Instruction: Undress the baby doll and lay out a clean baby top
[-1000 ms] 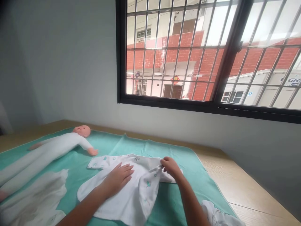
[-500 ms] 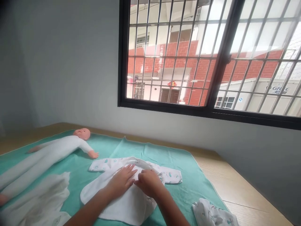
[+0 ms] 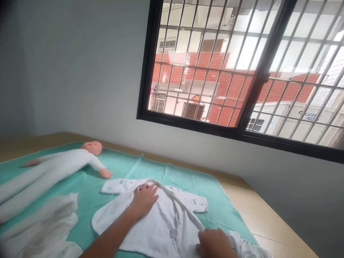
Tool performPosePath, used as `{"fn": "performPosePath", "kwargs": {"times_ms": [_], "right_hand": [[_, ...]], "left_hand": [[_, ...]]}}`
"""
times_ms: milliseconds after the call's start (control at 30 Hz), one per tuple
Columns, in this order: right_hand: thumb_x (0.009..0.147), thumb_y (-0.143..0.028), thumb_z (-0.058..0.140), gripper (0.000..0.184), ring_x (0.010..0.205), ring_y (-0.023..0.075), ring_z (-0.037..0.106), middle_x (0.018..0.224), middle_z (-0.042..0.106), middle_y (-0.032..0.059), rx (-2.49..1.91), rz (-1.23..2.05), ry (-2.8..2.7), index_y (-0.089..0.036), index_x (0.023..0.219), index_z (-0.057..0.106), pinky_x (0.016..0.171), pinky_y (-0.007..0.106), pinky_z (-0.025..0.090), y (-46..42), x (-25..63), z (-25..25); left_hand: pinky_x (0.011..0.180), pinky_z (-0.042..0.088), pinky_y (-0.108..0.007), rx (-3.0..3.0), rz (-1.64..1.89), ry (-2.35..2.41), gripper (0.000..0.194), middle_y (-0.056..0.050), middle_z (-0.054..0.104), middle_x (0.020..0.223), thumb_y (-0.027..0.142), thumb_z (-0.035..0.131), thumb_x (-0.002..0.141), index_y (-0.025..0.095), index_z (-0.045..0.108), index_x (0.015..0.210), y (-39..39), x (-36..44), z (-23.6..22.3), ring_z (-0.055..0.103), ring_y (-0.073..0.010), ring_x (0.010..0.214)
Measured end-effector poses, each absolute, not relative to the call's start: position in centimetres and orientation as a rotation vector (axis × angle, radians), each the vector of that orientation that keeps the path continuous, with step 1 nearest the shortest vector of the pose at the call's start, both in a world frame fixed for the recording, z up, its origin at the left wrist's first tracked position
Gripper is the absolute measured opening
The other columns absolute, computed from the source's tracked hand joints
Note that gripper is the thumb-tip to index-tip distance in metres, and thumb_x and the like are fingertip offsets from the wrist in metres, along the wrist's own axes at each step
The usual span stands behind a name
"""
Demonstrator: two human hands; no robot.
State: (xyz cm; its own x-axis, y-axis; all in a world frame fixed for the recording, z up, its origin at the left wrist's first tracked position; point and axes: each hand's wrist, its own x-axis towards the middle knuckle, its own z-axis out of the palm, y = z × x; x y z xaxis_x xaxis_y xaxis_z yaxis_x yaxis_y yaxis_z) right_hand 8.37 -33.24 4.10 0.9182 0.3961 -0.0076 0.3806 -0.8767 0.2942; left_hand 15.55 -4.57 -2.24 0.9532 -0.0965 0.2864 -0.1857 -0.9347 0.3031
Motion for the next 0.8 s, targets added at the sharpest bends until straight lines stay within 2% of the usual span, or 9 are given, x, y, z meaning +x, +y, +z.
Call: {"fn": "performPosePath", "kwargs": {"times_ms": [100,200,267,333,467,700,800], "right_hand": [[0.088,-0.015,0.048,0.023,0.077,0.0274,0.069,0.084,0.072,0.0082,2.882,0.225,0.694,-0.020,0.083,0.070,0.070,0.039,0.049,-30.7,8.3,4.0],[0.092,-0.018,0.043,0.026,0.099,0.0254,0.066,0.108,0.070,0.0086,3.049,0.278,0.959,-0.021,0.097,0.068,0.083,0.039,0.050,-26.4,10.4,3.8],[0.092,-0.023,0.046,0.033,0.128,0.0260,0.052,0.139,0.056,0.0089,3.127,0.241,1.116,-0.022,0.119,0.063,0.104,0.041,0.042,-24.1,12.7,3.1],[0.091,-0.027,0.048,0.045,0.142,0.0270,0.034,0.152,0.041,0.0094,3.179,0.178,1.068,-0.019,0.135,0.054,0.115,0.045,0.030,-23.0,15.1,1.9],[0.097,-0.035,0.039,0.046,0.145,0.0230,0.029,0.155,0.036,0.0069,3.267,0.105,0.974,-0.020,0.138,0.052,0.118,0.044,0.025,-23.5,18.0,-0.3],[0.097,-0.038,0.038,0.047,0.145,0.0231,0.030,0.155,0.036,0.0080,3.275,0.121,1.025,-0.020,0.137,0.054,0.118,0.045,0.025,-24.4,18.2,-0.8],[0.096,-0.036,0.040,0.046,0.145,0.0239,0.031,0.154,0.037,0.0090,3.284,0.122,1.040,-0.020,0.136,0.056,0.118,0.045,0.025,-24.3,18.4,-0.7]], "left_hand": [[0.101,0.036,-0.055,2.752,0.388,-0.229,0.045,-0.004,0.048,0.149,0.039,0.036,0.096,0.026,0.053,0.136,-4.3,15.5,-2.1,0.045,-0.0305,0.127],[0.104,0.035,-0.053,2.739,0.389,-0.262,0.042,-0.005,0.048,0.149,0.035,0.037,0.096,0.025,0.055,0.133,-4.2,15.2,-1.9,0.043,-0.0282,0.131],[0.106,0.034,-0.053,2.728,0.393,-0.279,0.038,-0.006,0.051,0.146,0.032,0.039,0.095,0.024,0.059,0.127,-4.1,15.0,-1.8,0.043,-0.0282,0.133],[0.106,0.034,-0.054,2.708,0.401,-0.290,0.034,-0.008,0.054,0.143,0.030,0.042,0.094,0.023,0.062,0.120,-4.0,14.9,-1.8,0.044,-0.0289,0.133],[0.105,0.037,-0.054,2.635,0.447,-0.298,0.026,-0.006,0.061,0.134,0.026,0.047,0.091,0.024,0.065,0.110,-4.0,15.3,-1.9,0.049,-0.0290,0.129],[0.093,0.050,-0.037,2.513,0.616,-0.212,0.034,-0.006,0.070,0.107,0.012,0.037,0.092,0.021,0.065,0.110,-4.5,14.0,-0.8,0.063,-0.0203,0.103],[0.088,0.053,-0.033,2.543,0.625,-0.300,0.025,-0.005,0.070,0.103,0.014,0.045,0.094,0.020,0.065,0.108,-4.6,10.7,-0.9,0.065,-0.0171,0.096]]}}
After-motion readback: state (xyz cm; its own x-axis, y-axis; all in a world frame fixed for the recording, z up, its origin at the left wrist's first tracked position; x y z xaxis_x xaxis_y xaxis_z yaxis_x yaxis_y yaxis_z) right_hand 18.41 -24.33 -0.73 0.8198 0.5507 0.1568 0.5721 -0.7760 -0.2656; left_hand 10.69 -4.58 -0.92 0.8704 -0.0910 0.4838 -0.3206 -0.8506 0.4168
